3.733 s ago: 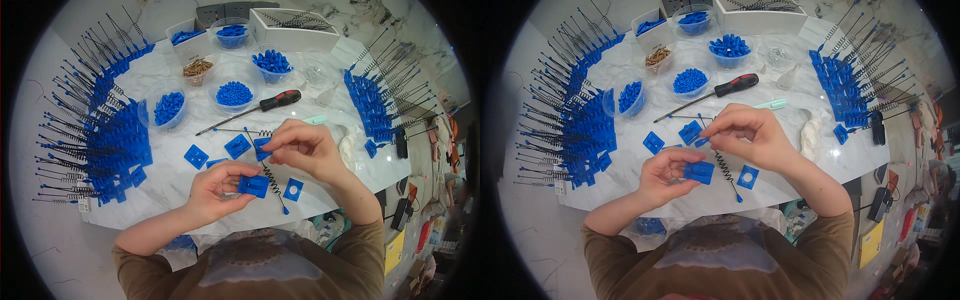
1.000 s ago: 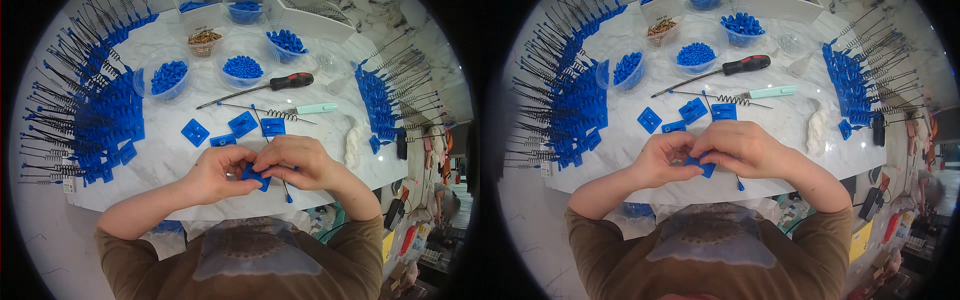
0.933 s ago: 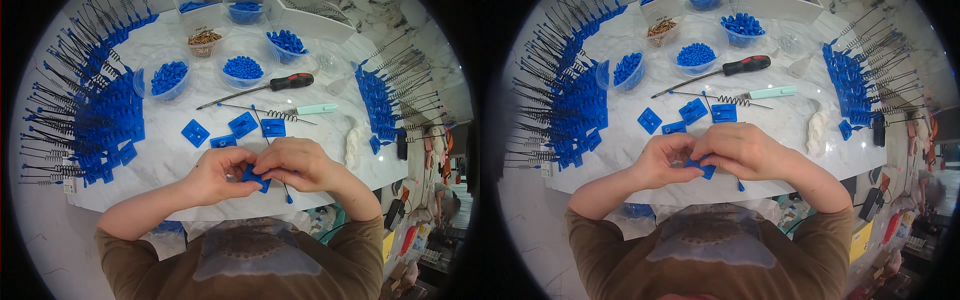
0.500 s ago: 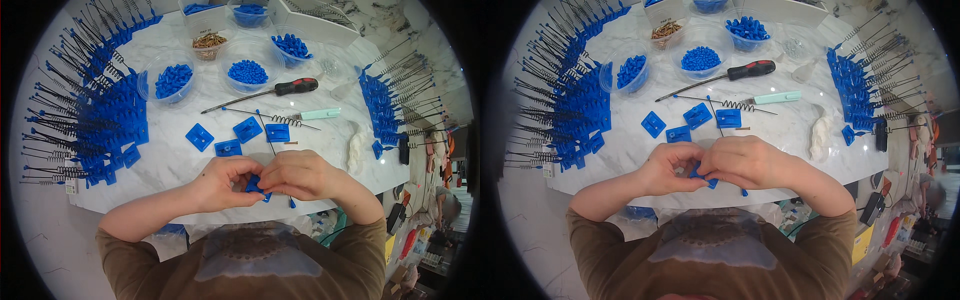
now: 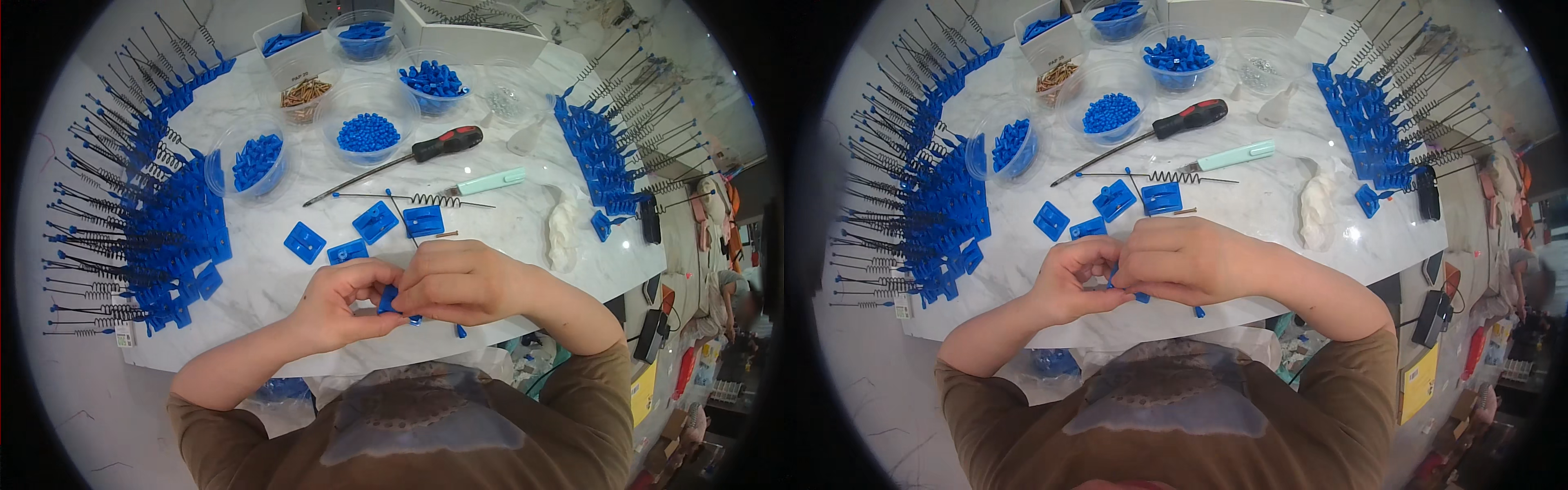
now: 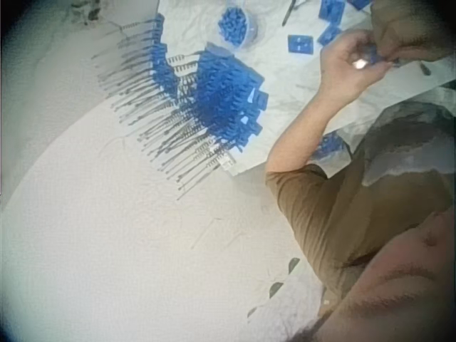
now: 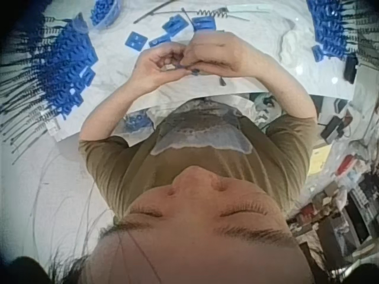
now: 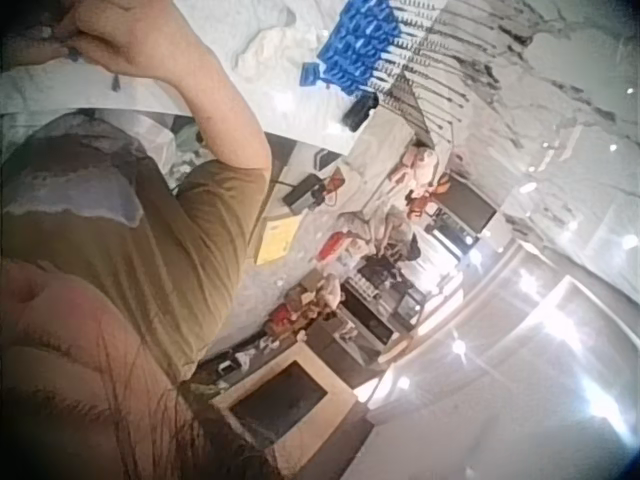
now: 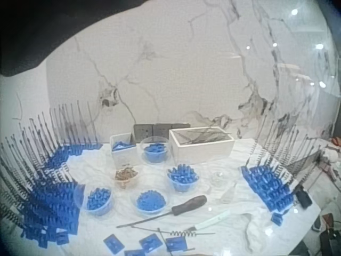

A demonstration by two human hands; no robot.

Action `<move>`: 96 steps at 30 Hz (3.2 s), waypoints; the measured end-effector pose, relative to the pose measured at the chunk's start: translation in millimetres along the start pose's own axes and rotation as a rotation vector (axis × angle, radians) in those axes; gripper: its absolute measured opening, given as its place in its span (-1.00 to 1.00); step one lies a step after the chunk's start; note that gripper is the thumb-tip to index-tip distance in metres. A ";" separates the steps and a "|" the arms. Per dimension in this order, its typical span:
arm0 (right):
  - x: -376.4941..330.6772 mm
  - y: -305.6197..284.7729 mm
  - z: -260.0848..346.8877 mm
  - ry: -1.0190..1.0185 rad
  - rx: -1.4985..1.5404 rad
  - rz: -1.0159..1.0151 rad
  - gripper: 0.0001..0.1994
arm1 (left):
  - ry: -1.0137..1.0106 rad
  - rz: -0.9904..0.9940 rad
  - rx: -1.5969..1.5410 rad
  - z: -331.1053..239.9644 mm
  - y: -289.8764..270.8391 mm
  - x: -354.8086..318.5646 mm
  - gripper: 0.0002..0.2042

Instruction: The person assembles small blue plastic housings with metal springs and wiring assemblies using a screwdriver.

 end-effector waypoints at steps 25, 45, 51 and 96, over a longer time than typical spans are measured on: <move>-16.7 -53.0 -32.8 0.587 -0.659 0.192 -0.90 | 0.479 -0.106 0.298 -33.6 -2.8 -10.0 -0.62; 1.9 -55.9 -1.0 0.449 0.062 -0.200 -0.80 | 0.601 0.082 0.139 -31.9 5.2 -14.6 -0.57; 4.4 -36.3 13.6 0.150 -0.014 -0.086 -0.69 | 0.605 0.125 0.182 -36.1 8.8 -11.6 -0.61; -6.3 -14.7 -30.7 0.409 0.230 -0.143 -0.91 | 0.306 -0.088 -0.097 -20.1 -6.9 -0.8 -0.74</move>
Point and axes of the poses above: each hand's wrist, its own x-axis towards the middle knuckle, its own y-axis out of the palm, z = x × y, the point moved 6 cm from there along x, towards the middle knuckle, and after that the axes turned 10 degrees about -x, right-handed, at the moved point
